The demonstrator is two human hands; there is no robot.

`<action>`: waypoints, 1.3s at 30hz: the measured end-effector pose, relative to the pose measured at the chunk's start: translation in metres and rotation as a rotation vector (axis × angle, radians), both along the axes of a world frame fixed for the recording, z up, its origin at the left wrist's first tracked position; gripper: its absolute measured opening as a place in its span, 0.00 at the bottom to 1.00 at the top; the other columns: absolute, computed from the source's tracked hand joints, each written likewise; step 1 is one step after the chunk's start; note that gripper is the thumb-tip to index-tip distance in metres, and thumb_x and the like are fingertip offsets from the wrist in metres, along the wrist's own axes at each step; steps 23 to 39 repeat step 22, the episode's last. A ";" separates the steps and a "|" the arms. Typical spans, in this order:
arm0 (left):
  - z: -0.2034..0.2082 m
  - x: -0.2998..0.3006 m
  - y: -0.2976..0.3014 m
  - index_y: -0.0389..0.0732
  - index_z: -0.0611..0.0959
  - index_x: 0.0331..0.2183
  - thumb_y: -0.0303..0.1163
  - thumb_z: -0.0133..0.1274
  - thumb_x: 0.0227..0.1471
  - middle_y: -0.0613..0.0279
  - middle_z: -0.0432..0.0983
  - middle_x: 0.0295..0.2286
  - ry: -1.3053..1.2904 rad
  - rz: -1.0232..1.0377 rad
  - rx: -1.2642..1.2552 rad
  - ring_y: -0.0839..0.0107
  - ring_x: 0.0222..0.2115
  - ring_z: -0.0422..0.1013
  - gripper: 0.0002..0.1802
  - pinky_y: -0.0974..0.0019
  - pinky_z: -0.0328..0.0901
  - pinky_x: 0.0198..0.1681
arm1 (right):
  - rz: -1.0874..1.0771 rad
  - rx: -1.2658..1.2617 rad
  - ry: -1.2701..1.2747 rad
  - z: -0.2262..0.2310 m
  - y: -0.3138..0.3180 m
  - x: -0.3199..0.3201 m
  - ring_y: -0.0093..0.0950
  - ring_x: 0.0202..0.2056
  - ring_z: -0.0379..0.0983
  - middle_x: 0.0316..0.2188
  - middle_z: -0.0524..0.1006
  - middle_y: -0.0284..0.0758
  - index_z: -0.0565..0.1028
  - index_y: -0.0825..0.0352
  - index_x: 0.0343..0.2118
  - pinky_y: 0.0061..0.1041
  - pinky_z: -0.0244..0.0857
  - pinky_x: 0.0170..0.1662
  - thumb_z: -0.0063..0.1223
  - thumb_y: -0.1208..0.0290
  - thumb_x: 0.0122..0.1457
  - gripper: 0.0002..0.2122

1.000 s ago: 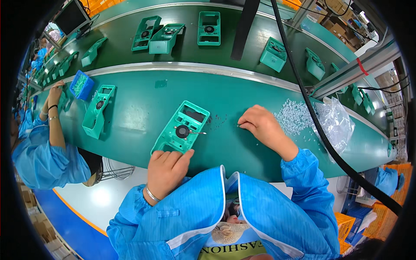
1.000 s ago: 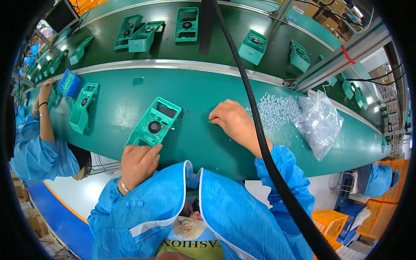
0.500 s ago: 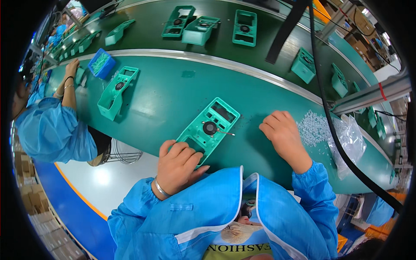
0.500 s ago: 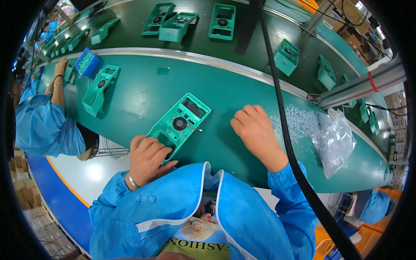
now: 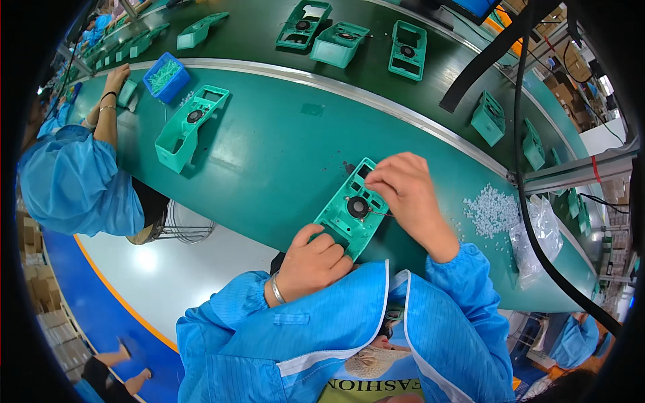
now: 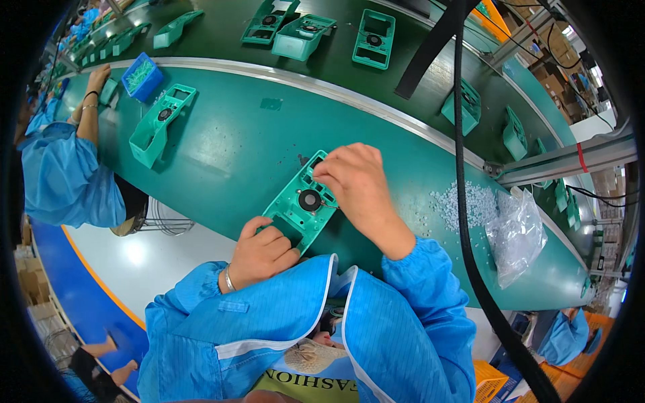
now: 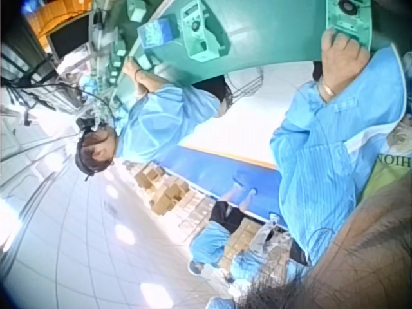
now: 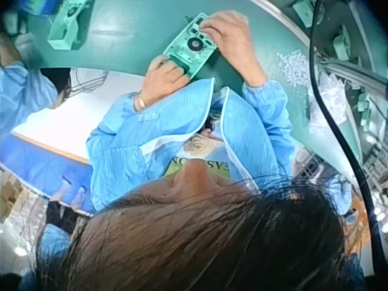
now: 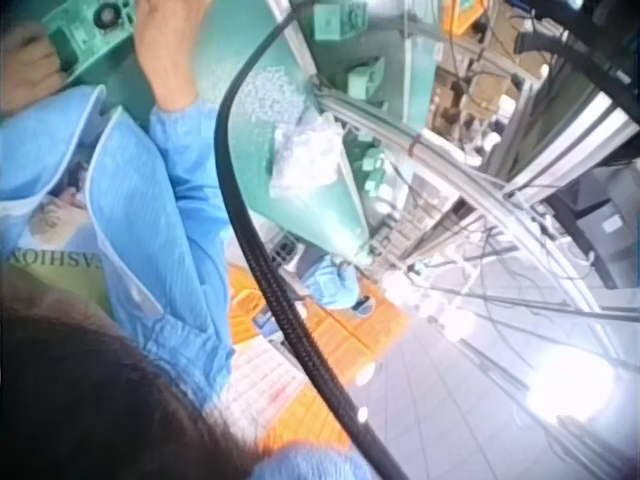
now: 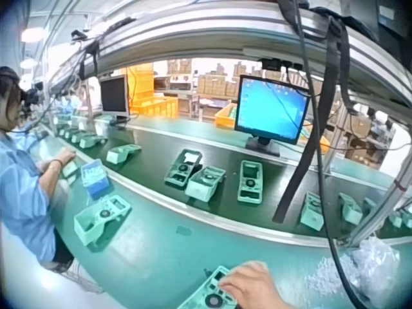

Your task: The person assembles small electronic components and circuit boards into green plastic housings by hand on an assembly line.

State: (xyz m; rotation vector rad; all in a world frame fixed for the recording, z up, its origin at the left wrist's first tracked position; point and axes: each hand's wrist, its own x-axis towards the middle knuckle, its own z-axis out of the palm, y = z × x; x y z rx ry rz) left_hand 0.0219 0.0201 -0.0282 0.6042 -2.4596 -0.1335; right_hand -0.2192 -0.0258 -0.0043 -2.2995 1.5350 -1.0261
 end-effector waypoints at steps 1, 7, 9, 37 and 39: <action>-0.001 -0.002 0.000 0.49 0.80 0.25 0.36 0.62 0.44 0.70 0.67 0.23 0.011 0.001 -0.016 0.70 0.30 0.68 0.07 0.55 0.67 0.49 | -0.010 0.004 0.008 -0.002 -0.003 0.006 0.32 0.40 0.73 0.31 0.78 0.28 0.83 0.60 0.31 0.35 0.62 0.52 0.67 0.74 0.51 0.05; -0.005 -0.004 0.000 0.49 0.78 0.25 0.35 0.61 0.43 0.69 0.64 0.22 0.062 -0.007 0.011 0.69 0.29 0.67 0.07 0.58 0.66 0.46 | -0.031 0.002 0.063 -0.015 -0.009 0.018 0.33 0.40 0.72 0.31 0.78 0.28 0.84 0.60 0.29 0.36 0.62 0.52 0.69 0.74 0.49 0.05; -0.006 -0.005 0.000 0.49 0.78 0.25 0.35 0.61 0.43 0.69 0.64 0.22 0.061 -0.004 0.009 0.69 0.29 0.67 0.07 0.59 0.66 0.46 | -0.050 -0.018 0.074 -0.017 -0.010 0.019 0.33 0.40 0.72 0.30 0.78 0.28 0.83 0.60 0.28 0.36 0.63 0.52 0.69 0.75 0.48 0.05; -0.008 -0.006 -0.006 0.48 0.82 0.28 0.33 0.64 0.40 0.70 0.67 0.24 0.030 -0.087 0.065 0.70 0.30 0.69 0.09 0.55 0.65 0.52 | -0.026 -0.220 0.394 -0.005 0.002 0.028 0.36 0.45 0.72 0.33 0.76 0.35 0.80 0.61 0.28 0.43 0.63 0.54 0.60 0.72 0.42 0.07; -0.008 -0.006 -0.006 0.48 0.82 0.28 0.33 0.64 0.40 0.70 0.67 0.24 0.030 -0.087 0.065 0.70 0.30 0.69 0.09 0.55 0.65 0.52 | -0.026 -0.220 0.394 -0.005 0.002 0.028 0.36 0.45 0.72 0.33 0.76 0.35 0.80 0.61 0.28 0.43 0.63 0.54 0.60 0.72 0.42 0.07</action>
